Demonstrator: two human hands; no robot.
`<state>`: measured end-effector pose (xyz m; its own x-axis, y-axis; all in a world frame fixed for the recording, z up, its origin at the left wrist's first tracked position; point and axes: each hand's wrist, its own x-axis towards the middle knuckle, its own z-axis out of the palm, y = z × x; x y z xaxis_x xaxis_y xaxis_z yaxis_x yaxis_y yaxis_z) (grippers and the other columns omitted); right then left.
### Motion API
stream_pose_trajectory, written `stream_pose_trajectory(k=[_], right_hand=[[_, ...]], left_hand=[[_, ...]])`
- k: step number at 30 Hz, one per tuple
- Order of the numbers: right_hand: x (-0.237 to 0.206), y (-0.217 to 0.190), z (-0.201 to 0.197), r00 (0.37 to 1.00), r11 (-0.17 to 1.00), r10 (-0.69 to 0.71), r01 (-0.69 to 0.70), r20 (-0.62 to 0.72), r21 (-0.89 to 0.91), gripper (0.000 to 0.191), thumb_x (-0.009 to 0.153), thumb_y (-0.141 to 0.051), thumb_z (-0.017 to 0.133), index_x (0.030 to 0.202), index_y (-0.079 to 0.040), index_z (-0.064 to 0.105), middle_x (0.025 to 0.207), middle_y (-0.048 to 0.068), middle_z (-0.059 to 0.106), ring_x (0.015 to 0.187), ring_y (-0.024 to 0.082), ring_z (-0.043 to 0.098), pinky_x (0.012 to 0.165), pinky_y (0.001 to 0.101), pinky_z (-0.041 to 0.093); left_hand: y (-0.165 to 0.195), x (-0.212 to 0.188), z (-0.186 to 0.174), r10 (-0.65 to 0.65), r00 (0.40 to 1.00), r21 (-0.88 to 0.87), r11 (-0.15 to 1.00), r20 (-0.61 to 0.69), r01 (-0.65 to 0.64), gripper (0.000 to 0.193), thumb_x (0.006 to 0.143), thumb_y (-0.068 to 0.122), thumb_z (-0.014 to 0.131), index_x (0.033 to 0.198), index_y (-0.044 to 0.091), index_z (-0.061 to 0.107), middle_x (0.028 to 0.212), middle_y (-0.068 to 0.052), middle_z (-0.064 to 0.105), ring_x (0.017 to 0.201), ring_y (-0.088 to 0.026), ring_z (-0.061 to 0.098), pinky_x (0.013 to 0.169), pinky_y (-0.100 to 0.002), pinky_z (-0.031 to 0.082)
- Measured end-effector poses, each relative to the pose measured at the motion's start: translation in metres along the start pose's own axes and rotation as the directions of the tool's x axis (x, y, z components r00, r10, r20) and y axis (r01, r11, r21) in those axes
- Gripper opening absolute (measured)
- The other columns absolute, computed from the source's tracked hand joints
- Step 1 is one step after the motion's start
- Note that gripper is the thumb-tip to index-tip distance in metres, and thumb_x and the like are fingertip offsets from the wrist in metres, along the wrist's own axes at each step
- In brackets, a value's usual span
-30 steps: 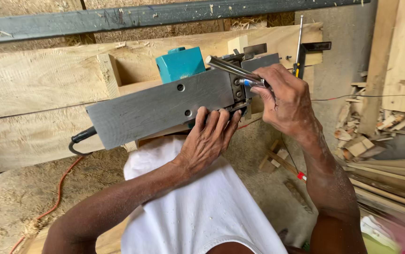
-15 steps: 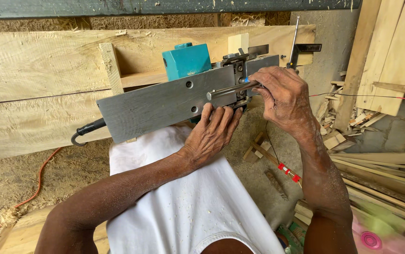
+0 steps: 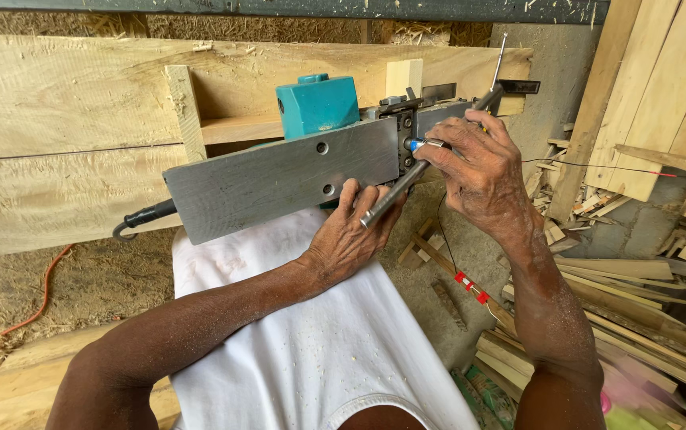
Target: The person adjusts a teal electric planer on a wooden workbench. They use a socket wrench to tighten a bolt on the planer's fence and repeatedly check the alignment of the fence with a square. The person also uses their fingers to make small adjustments to the fence position.
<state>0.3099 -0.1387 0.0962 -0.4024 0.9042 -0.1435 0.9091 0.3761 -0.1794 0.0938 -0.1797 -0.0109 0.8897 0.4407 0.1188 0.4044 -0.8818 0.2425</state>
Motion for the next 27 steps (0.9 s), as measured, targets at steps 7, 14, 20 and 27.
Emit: stream_pose_trajectory(k=[7,14,20,27], right_hand=[[-0.002,-0.017,0.000,0.974,0.972,0.226,-0.224,-0.007,0.073,0.036,0.096,-0.004,0.077,0.130,-0.002,0.065,0.103,0.015,0.073,0.081,0.024,0.074,0.063,0.0355,0.059],[-0.001,-0.029,0.010,0.908,0.898,0.417,-0.403,-0.049,0.178,0.027,0.098,-0.004,0.076,0.121,0.003,0.065,0.089,0.016,0.073,0.074,0.022,0.075,0.059,0.0343,0.058],[0.000,-0.034,0.022,0.821,0.783,0.568,-0.517,-0.060,0.346,0.020,0.099,0.000,0.069,0.117,0.007,0.064,0.089,0.017,0.077,0.074,0.019,0.078,0.059,0.0289,0.062],[0.001,-0.038,0.044,0.775,0.658,0.629,-0.484,-0.067,0.576,0.013,0.106,-0.005,0.064,0.115,0.003,0.059,0.080,0.008,0.071,0.067,0.011,0.071,0.055,0.0250,0.056]], left_hand=[[0.000,0.002,-0.008,-0.015,1.000,0.052,0.999,-0.008,0.016,0.063,0.094,0.025,0.055,0.152,0.002,0.046,0.108,-0.010,0.052,0.100,-0.025,0.052,0.101,-0.050,0.040],[-0.001,0.002,-0.011,-0.021,1.000,0.033,0.999,-0.015,0.021,0.062,0.094,0.024,0.054,0.151,0.001,0.047,0.108,-0.011,0.052,0.100,-0.025,0.052,0.101,-0.050,0.041],[-0.007,0.004,-0.017,-0.023,1.000,-0.063,0.998,-0.008,0.023,0.059,0.095,0.021,0.055,0.150,0.003,0.049,0.107,-0.011,0.053,0.101,-0.026,0.052,0.103,-0.052,0.041],[-0.067,0.028,-0.026,-0.369,0.918,-0.636,0.745,-0.143,0.200,0.027,0.108,0.008,0.056,0.134,0.002,0.055,0.107,-0.017,0.060,0.099,-0.029,0.057,0.083,-0.045,0.051]])
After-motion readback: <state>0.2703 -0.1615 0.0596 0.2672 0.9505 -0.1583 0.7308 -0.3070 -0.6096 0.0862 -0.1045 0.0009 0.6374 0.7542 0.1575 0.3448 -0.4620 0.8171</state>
